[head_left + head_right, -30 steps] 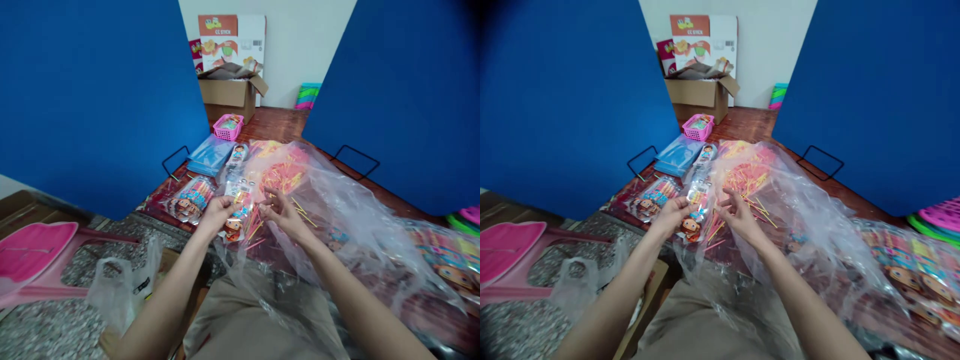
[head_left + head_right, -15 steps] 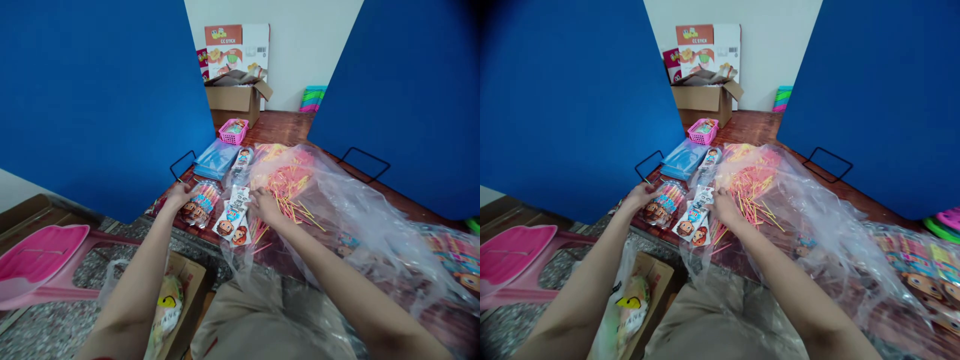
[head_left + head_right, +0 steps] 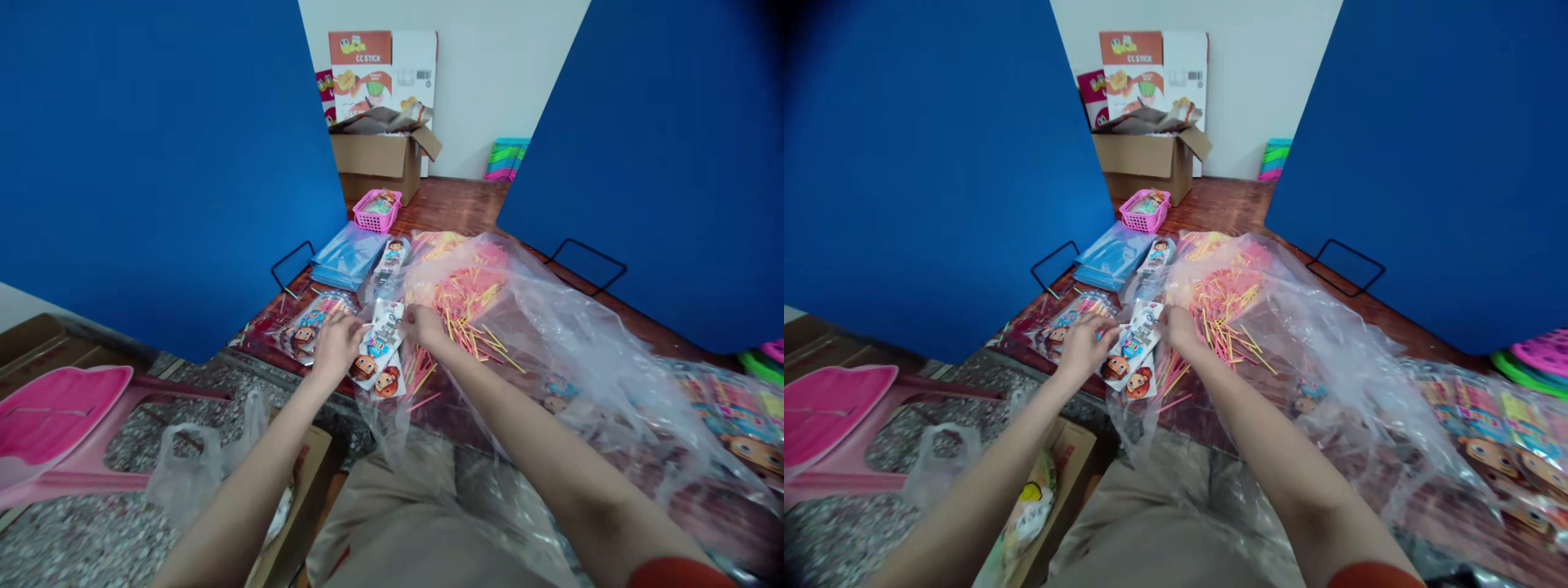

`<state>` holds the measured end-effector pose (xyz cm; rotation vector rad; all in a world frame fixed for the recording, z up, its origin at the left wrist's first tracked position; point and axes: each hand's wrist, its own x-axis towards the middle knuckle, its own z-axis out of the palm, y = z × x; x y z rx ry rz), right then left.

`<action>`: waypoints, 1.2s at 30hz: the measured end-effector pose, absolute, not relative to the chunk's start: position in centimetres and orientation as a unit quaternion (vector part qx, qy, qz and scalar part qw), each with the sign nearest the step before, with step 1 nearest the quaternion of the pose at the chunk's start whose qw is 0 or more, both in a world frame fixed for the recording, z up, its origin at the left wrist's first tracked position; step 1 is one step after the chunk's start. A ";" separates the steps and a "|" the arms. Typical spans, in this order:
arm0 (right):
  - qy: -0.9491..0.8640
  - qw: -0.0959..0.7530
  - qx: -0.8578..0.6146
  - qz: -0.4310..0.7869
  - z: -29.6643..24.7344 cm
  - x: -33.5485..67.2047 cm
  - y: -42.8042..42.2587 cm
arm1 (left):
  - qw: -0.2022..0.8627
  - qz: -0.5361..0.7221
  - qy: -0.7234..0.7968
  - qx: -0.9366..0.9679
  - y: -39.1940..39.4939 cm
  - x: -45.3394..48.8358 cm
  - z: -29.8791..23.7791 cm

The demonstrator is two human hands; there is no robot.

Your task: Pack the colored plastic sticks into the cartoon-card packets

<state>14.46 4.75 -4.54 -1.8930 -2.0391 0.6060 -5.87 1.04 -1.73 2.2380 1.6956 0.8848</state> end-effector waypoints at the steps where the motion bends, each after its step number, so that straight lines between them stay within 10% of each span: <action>1: -0.709 0.149 -0.658 0.203 -4.6 14.5 4.6 | 0.104 0.293 0.575 0.756 0.9 -5.2 -2.0; 10: -0.765 0.256 -0.581 0.106 -3.0 16.1 2.0 | 0.120 0.323 0.583 0.736 1.4 -1.6 -1.7; 16: -0.702 0.435 -0.498 0.264 -1.1 18.1 -0.6 | 0.301 0.484 0.508 0.646 1.7 0.2 -0.8; 26: -0.723 0.045 -0.685 0.075 -3.9 28.2 0.1 | 0.625 0.526 0.463 0.345 -0.8 1.3 -0.7; 36: -0.678 0.004 -0.721 0.140 -4.4 26.1 -0.5 | 0.729 0.481 0.437 0.215 -2.2 1.3 -1.4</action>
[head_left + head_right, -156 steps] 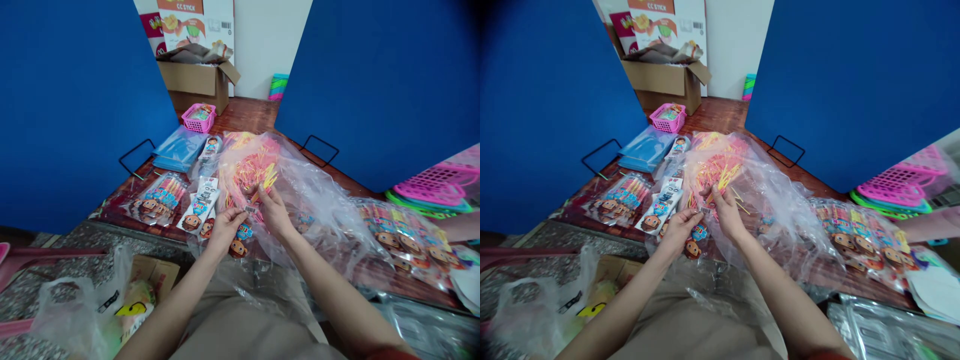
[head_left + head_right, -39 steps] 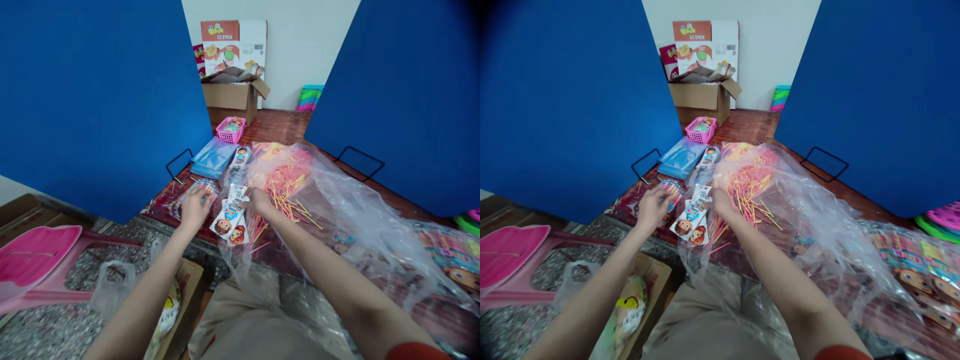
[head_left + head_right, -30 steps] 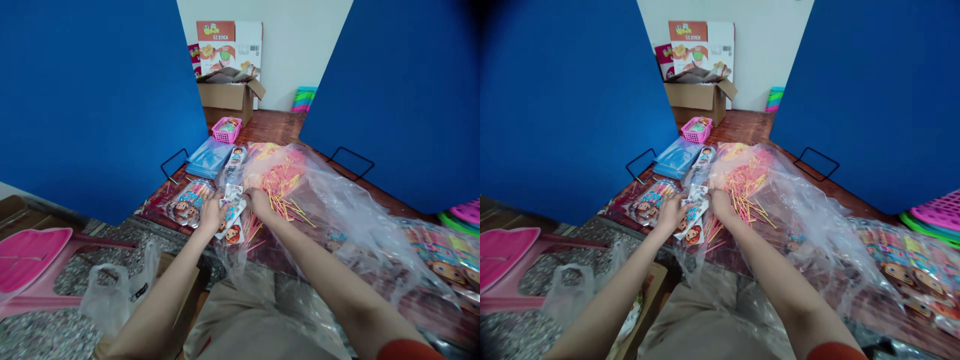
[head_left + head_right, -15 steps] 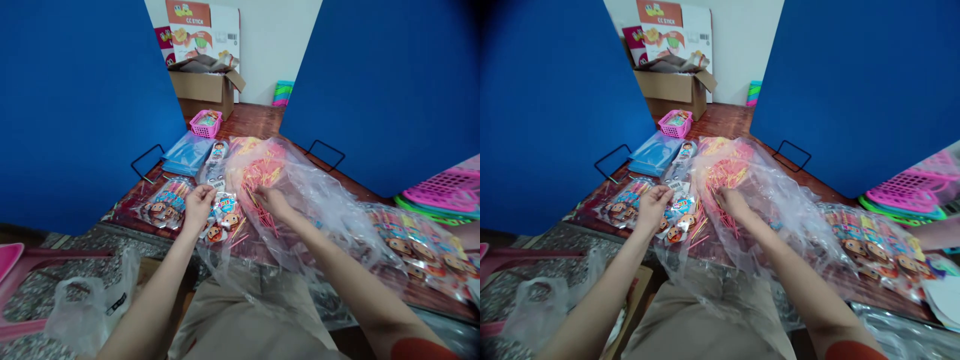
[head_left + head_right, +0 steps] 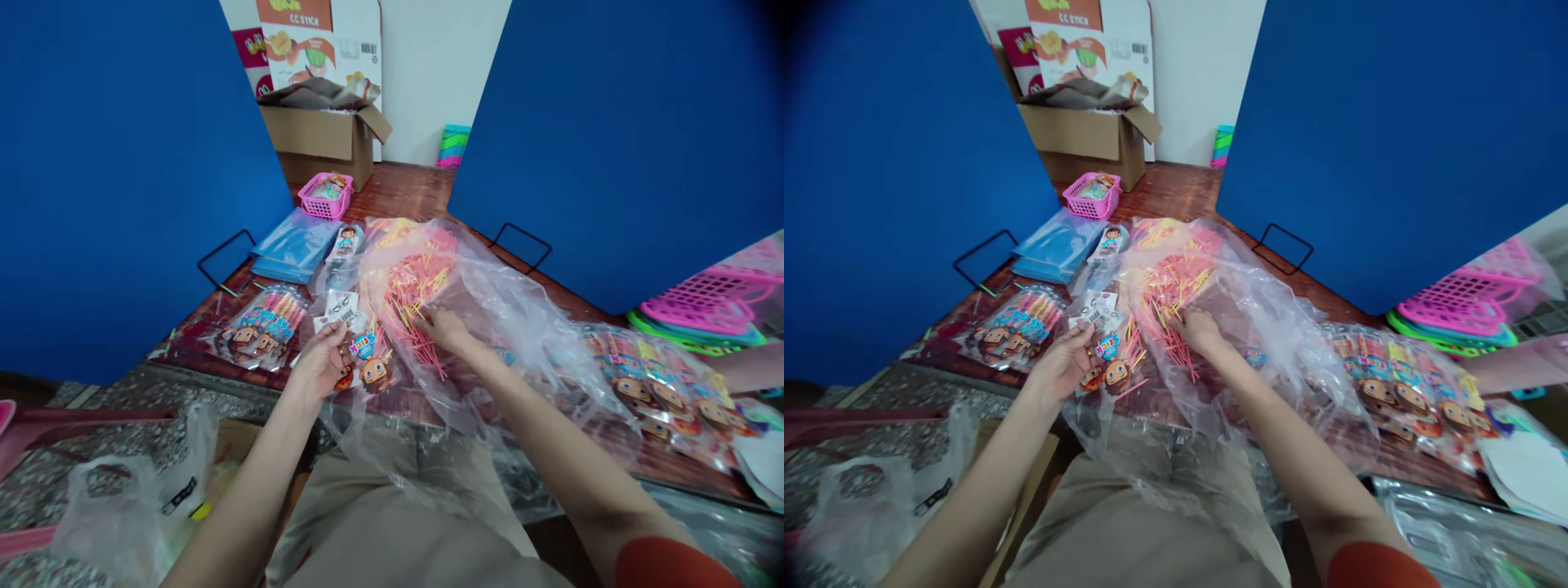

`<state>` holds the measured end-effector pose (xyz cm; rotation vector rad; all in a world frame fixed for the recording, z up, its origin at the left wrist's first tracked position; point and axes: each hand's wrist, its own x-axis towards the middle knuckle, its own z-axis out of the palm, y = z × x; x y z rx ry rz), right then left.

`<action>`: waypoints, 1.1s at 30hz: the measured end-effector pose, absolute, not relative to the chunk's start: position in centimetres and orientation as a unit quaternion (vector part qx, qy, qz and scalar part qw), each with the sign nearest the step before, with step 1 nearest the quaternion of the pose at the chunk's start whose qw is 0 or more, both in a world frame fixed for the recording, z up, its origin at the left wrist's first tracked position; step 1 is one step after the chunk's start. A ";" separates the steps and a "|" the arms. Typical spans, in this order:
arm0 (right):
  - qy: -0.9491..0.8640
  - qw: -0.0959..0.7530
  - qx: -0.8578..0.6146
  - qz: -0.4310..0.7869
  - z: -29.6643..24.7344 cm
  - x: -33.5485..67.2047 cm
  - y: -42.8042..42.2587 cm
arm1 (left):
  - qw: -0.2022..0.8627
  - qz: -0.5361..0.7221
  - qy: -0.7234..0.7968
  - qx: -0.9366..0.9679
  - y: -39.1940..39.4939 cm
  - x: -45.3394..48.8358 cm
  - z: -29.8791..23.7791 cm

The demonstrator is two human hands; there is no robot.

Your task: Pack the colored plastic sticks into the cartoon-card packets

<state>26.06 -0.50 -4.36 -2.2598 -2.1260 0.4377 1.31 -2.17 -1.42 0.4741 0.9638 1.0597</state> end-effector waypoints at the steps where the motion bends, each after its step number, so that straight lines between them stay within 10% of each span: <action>1: -0.685 0.007 -0.714 0.142 -4.3 25.9 -0.7 | 0.730 0.477 0.440 0.217 -2.3 1.3 -1.5; 21: -0.714 0.012 -0.682 0.161 -4.2 25.1 -0.2 | 0.544 0.500 0.493 0.459 -4.2 4.1 -3.7; 28: -0.670 0.334 -0.557 0.360 -6.3 27.6 -1.5 | 0.631 0.482 0.488 0.363 -4.6 4.5 -3.0; 33: -0.639 0.425 -0.573 0.288 -7.4 26.6 -2.6 | 0.633 0.484 0.481 0.366 -4.8 4.9 -1.8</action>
